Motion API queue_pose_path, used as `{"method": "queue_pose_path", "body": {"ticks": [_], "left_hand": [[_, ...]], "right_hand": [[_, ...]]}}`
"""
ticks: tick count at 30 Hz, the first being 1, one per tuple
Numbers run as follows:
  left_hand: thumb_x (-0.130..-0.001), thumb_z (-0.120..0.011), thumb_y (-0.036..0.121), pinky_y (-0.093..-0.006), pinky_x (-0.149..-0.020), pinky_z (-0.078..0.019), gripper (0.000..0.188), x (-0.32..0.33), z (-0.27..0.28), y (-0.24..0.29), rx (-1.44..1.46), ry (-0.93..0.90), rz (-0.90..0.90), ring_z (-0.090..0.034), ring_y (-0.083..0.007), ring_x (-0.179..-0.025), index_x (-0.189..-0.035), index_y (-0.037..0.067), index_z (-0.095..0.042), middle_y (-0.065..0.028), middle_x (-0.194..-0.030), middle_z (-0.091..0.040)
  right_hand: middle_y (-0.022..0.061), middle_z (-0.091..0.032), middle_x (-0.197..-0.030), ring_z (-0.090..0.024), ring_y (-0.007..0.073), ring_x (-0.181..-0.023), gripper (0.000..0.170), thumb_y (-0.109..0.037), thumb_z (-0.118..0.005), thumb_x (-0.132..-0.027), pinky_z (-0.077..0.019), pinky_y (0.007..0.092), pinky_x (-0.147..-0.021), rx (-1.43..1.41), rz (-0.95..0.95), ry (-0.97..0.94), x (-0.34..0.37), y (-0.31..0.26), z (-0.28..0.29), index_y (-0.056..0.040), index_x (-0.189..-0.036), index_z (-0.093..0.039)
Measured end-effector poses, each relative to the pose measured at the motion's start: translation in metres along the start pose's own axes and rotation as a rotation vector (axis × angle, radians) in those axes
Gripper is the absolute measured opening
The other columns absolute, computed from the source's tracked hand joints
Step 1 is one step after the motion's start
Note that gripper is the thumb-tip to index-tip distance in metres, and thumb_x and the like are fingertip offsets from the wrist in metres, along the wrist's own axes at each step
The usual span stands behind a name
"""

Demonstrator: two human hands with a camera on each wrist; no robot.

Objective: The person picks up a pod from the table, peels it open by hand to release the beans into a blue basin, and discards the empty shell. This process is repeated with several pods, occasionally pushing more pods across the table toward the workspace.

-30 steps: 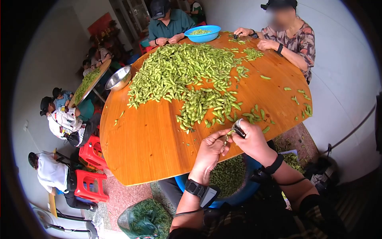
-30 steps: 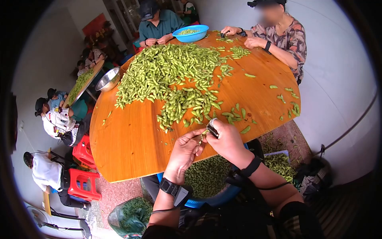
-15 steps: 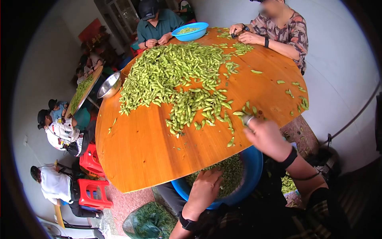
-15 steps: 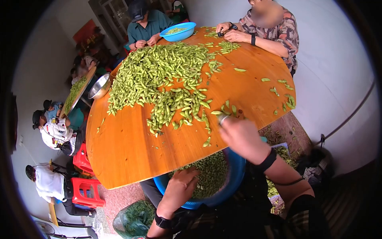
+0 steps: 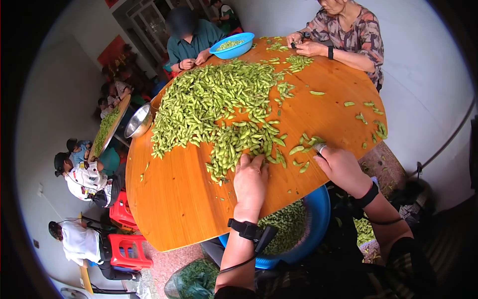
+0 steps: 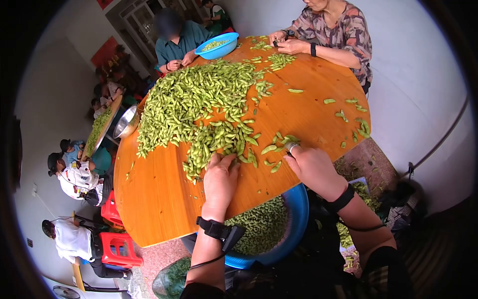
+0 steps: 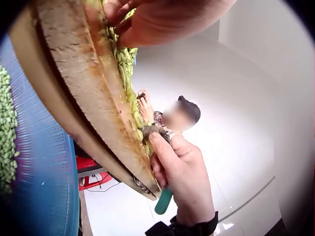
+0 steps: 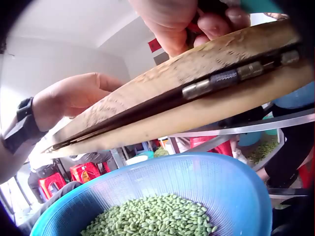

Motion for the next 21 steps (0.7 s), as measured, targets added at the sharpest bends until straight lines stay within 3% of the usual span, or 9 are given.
{"method": "queue_pose_path", "body": {"ticks": [7,9,10,12,13,15,16,19,21], "left_hand": [[-0.079,-0.073,0.015,-0.0404,-0.079,-0.0504,0.019,0.012,0.011,0.009,-0.060,-0.033,-0.054,-0.058,-0.0311,-0.089,-0.097,0.009,-0.072,-0.0108,-0.093,-0.058],[-0.079,-0.072,0.012,-0.0402,-0.079,-0.0502,0.018,0.013,0.016,0.015,-0.080,-0.004,-0.111,-0.057,-0.0316,-0.089,-0.097,0.008,-0.071,-0.0111,-0.093,-0.058],[-0.079,-0.072,0.012,-0.0402,-0.079,-0.0502,0.018,0.011,0.012,0.014,-0.080,-0.007,-0.110,-0.057,-0.0316,-0.089,-0.097,0.008,-0.071,-0.0111,-0.093,-0.058],[-0.080,-0.065,0.007,-0.0417,-0.076,-0.0522,0.018,0.004,-0.001,0.014,-0.048,-0.105,-0.256,-0.056,-0.0320,-0.093,-0.098,0.009,-0.068,-0.0118,-0.097,-0.057],[-0.080,-0.065,0.007,-0.0417,-0.076,-0.0522,0.018,0.000,-0.002,0.014,-0.047,-0.103,-0.255,-0.056,-0.0320,-0.093,-0.098,0.009,-0.068,-0.0118,-0.097,-0.057],[-0.081,-0.060,0.004,-0.0422,-0.076,-0.0519,0.016,-0.006,-0.003,0.015,-0.004,-0.106,-0.266,-0.056,-0.0317,-0.093,-0.096,0.006,-0.066,-0.0113,-0.099,-0.057],[-0.081,-0.060,0.004,-0.0422,-0.076,-0.0519,0.016,-0.006,-0.004,0.013,-0.004,-0.105,-0.267,-0.056,-0.0317,-0.093,-0.096,0.006,-0.066,-0.0113,-0.099,-0.057],[-0.085,-0.059,0.005,-0.0426,-0.070,-0.0525,0.012,0.002,-0.003,0.012,-0.088,-0.080,-0.262,-0.059,-0.0337,-0.083,-0.096,0.003,-0.064,-0.0125,-0.092,-0.059],[-0.089,-0.060,0.003,-0.0376,-0.064,-0.0539,0.007,0.012,0.000,0.018,-0.037,-0.178,-0.004,-0.062,-0.0308,-0.069,-0.096,0.001,-0.061,-0.0157,-0.086,-0.062]], "right_hand": [[0.0235,-0.057,-0.076,-0.057,0.0455,-0.073,0.010,-0.009,-0.055,-0.089,-0.0461,0.0488,-0.063,-0.329,0.008,0.033,0.005,-0.016,-0.004,0.0014,-0.088,-0.052],[0.0181,-0.058,-0.071,-0.060,0.0366,-0.061,0.007,-0.005,-0.054,-0.091,-0.0472,0.0415,-0.055,-0.403,0.200,0.140,0.002,-0.016,-0.006,0.0020,-0.089,-0.052],[0.0181,-0.058,-0.071,-0.060,0.0366,-0.061,0.007,-0.005,-0.054,-0.091,-0.0472,0.0415,-0.055,-0.404,0.197,0.139,0.002,-0.018,-0.005,0.0020,-0.089,-0.052],[0.0109,-0.056,-0.068,-0.058,0.0203,-0.050,0.004,-0.002,-0.052,-0.092,-0.0454,0.0319,-0.048,-0.594,0.049,-0.070,0.002,-0.022,-0.002,0.0015,-0.090,-0.051],[0.0109,-0.056,-0.068,-0.058,0.0203,-0.050,0.004,-0.002,-0.052,-0.092,-0.0454,0.0319,-0.048,-0.592,0.051,-0.070,0.002,-0.025,0.000,0.0015,-0.090,-0.051],[0.0179,-0.052,-0.064,-0.052,0.0302,-0.056,0.007,-0.004,-0.053,-0.090,-0.0420,0.0383,-0.054,-0.722,-0.125,-0.176,0.002,-0.030,0.003,0.0012,-0.089,-0.048],[0.0179,-0.052,-0.064,-0.052,0.0302,-0.056,0.007,-0.004,-0.053,-0.090,-0.0420,0.0383,-0.054,-0.721,-0.124,-0.175,0.002,-0.033,0.004,0.0012,-0.089,-0.048],[0.0173,-0.050,-0.064,-0.049,0.0256,-0.054,0.007,-0.004,-0.052,-0.090,-0.0398,0.0385,-0.053,-0.924,-0.262,-0.268,0.004,-0.036,-0.002,0.0017,-0.089,-0.047],[0.0153,-0.050,-0.064,-0.048,0.0219,-0.050,0.006,-0.003,-0.051,-0.090,-0.0401,0.0356,-0.050,-0.754,-0.019,-0.117,0.003,-0.034,-0.018,0.0017,-0.090,-0.047]]}}
Point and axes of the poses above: each hand's wrist, its own x-axis away from the middle knuckle, its own z-axis out of the back of the hand, y = z × x, the point moved 1 cm from there along -x, towards the middle knuckle
